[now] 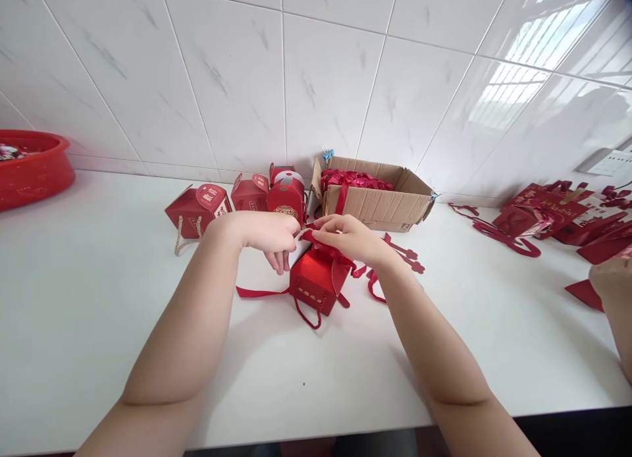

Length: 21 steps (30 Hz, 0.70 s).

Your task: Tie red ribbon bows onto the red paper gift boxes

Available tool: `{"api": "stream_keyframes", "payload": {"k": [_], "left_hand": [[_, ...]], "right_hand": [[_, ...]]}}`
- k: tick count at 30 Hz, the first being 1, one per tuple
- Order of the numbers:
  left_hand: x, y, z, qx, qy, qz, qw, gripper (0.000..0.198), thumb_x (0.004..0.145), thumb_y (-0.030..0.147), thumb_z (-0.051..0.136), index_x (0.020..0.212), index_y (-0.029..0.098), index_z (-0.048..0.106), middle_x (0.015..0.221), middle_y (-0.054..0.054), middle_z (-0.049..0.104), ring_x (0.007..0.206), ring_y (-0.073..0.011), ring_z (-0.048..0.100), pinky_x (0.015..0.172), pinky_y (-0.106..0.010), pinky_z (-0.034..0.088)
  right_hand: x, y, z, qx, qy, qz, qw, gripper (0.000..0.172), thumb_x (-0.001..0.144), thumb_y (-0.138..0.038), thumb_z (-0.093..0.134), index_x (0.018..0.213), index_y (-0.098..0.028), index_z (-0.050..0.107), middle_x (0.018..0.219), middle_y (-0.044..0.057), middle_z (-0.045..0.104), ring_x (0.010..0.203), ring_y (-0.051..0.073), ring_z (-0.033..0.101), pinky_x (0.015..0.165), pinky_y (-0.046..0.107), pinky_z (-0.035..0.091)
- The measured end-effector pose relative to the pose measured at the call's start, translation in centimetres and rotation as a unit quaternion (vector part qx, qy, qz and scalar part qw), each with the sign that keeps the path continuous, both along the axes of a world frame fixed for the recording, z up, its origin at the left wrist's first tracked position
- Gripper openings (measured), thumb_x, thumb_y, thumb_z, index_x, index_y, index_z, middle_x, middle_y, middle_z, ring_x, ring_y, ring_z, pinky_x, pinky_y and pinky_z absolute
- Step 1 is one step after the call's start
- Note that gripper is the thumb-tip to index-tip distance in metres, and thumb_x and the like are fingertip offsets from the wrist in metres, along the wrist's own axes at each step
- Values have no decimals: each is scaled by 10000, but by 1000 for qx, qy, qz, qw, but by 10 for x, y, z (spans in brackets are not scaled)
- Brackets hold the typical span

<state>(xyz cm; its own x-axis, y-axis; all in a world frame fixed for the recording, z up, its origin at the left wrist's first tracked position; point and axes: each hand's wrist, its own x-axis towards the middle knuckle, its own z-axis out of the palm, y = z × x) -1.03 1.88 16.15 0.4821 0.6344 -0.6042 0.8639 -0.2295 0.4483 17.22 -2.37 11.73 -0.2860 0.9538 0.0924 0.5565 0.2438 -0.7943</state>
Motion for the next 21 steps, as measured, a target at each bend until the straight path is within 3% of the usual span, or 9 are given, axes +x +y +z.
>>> {"api": "stream_keyframes", "payload": {"k": [3, 9, 21], "left_hand": [[-1, 1, -2, 0, -7, -1, 1000, 216, 707, 235, 500, 918, 188, 508, 948, -115, 755, 925, -249, 717, 804, -322, 566], [0, 2, -1, -4, 5, -2, 1000, 267, 702, 261, 509, 950, 173, 551, 959, -127, 755, 980, -263, 702, 815, -312, 565], [0, 1, -2, 23, 5, -12, 1000, 392, 719, 243, 510, 1095, 187, 419, 968, -122, 747, 924, -240, 714, 729, -291, 573]], "right_hand": [[0, -2, 1, 8, 31, -12, 999, 338, 830, -432, 539, 623, -169, 581, 890, 75, 614, 958, 226, 578, 736, 303, 422], [-2, 1, -3, -42, -16, 12, 999, 438, 800, -513, 555, 531, -176, 481, 840, 71, 621, 780, 193, 565, 626, 306, 386], [-7, 4, -13, -32, -46, 2, 998, 437, 814, -479, 501, 509, -191, 379, 663, 15, 522, 599, 121, 427, 544, 287, 300]]}}
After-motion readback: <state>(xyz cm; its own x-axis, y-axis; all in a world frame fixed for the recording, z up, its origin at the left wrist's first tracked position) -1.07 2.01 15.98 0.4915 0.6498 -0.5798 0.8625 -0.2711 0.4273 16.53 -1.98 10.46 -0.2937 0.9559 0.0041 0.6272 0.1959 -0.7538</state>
